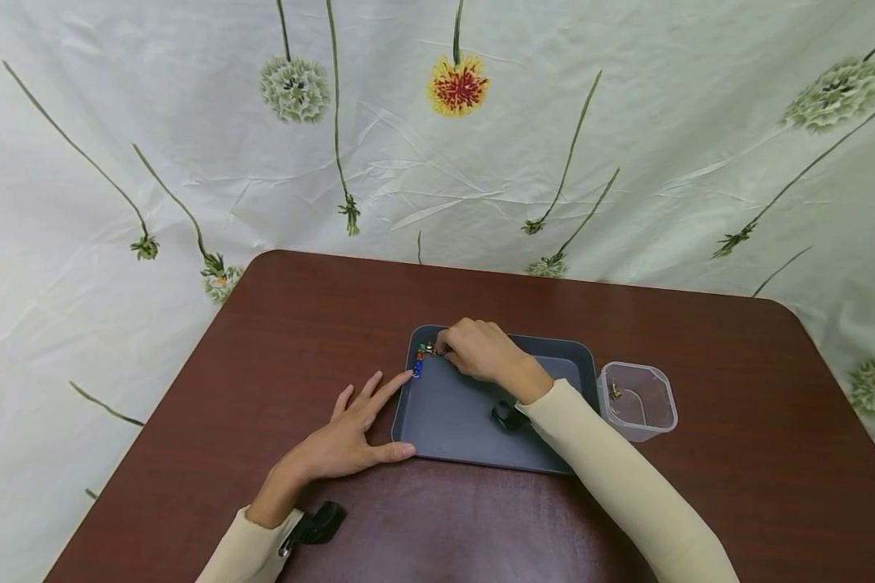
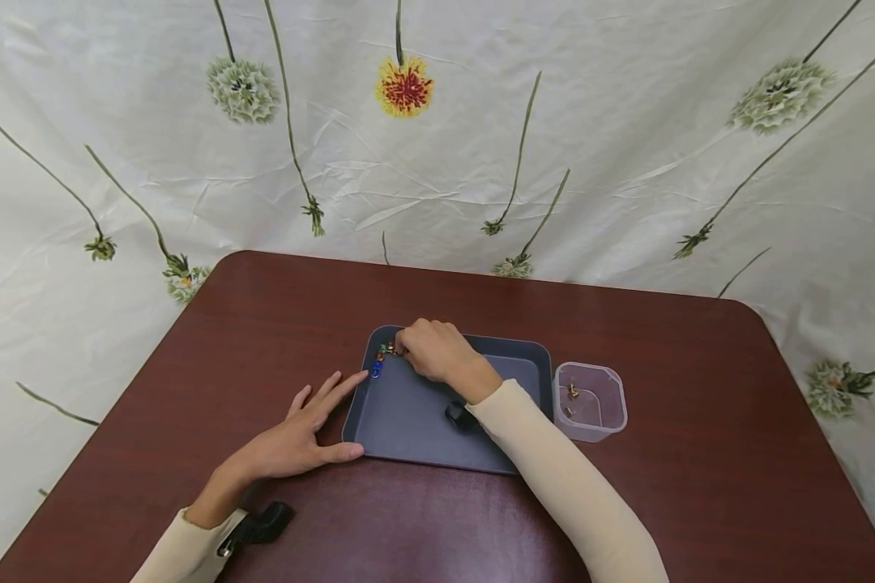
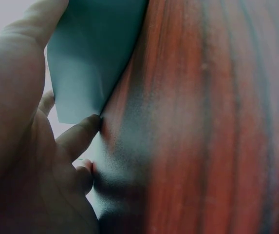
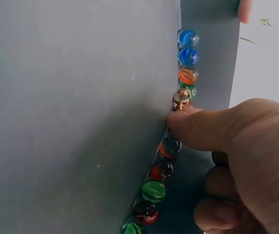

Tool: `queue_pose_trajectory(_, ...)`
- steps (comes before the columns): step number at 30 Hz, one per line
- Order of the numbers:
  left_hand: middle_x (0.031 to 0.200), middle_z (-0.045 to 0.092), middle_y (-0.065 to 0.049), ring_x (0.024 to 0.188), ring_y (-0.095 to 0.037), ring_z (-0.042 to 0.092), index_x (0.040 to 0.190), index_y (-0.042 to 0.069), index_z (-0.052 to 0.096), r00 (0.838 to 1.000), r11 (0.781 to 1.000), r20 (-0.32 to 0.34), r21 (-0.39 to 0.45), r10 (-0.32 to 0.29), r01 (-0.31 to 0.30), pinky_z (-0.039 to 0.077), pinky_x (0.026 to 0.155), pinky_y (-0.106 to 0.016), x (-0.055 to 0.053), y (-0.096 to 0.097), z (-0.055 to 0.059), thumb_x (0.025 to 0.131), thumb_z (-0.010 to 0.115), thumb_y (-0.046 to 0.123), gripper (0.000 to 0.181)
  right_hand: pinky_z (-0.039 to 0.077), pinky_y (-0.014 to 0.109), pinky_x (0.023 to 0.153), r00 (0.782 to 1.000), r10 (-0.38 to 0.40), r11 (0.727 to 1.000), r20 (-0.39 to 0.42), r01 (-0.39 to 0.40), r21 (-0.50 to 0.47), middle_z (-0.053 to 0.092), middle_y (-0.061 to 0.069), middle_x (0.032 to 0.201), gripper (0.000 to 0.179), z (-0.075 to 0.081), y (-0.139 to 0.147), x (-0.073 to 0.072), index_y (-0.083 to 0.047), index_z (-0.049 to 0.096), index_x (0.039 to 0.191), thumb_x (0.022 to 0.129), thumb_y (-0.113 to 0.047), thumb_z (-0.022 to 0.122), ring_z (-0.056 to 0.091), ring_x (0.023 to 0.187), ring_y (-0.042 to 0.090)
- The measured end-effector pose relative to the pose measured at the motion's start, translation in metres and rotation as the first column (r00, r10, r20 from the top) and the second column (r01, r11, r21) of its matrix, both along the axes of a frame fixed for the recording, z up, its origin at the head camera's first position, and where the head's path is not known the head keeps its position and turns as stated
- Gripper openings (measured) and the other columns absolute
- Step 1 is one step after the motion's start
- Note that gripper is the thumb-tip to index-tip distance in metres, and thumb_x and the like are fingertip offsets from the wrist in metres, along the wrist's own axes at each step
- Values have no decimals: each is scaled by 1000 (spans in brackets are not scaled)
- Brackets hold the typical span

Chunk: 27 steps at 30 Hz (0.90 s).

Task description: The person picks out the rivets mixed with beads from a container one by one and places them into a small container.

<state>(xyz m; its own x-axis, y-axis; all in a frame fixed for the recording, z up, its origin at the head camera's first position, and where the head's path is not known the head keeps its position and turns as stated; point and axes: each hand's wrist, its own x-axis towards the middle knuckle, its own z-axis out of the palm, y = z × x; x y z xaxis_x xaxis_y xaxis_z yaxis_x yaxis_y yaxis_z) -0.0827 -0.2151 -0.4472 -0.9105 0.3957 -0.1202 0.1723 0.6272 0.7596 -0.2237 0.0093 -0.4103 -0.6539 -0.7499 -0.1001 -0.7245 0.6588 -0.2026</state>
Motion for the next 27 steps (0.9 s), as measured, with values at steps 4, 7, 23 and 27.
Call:
queue_pose_trajectory(4,167,20,-8,156,-37,1,162,33,17,1000,1000,4,1,3,-3,-10,117,-64,0,1,0,88,74,51,95,58,32,67,1000,-17,1000,-19,17,4,74,3,112,19,0,2,1,-17,75,116,99,-17,65,71,85,17)
queue_pose_trajectory(7,167,20,-8,156,-37,1,162,32,17,1000,1000,8,0,5,-5,-10,117,-64,0,1,1,88,74,51,95,58,31,66,999,-22,1000,-34,22,12,74,3,111,19,0,2,1,-17,75,115,99,-17,65,70,83,16)
queue_pose_trajectory(23,167,19,-8,156,-37,0,162,34,15,1000,1000,8,8,-2,2,-11,116,-64,0,0,-1,89,73,50,94,58,31,66,999,-9,1000,-48,9,2,75,2,109,17,-4,2,1,-18,76,113,99,-18,66,71,83,16)
queue_pose_trajectory(27,167,18,-8,156,-37,0,162,33,16,1000,1000,12,9,-3,3,-11,117,-64,0,-1,0,89,73,50,94,58,31,66,998,-16,1000,-53,17,14,74,1,110,17,-3,4,1,-18,76,113,99,-19,65,71,86,16)
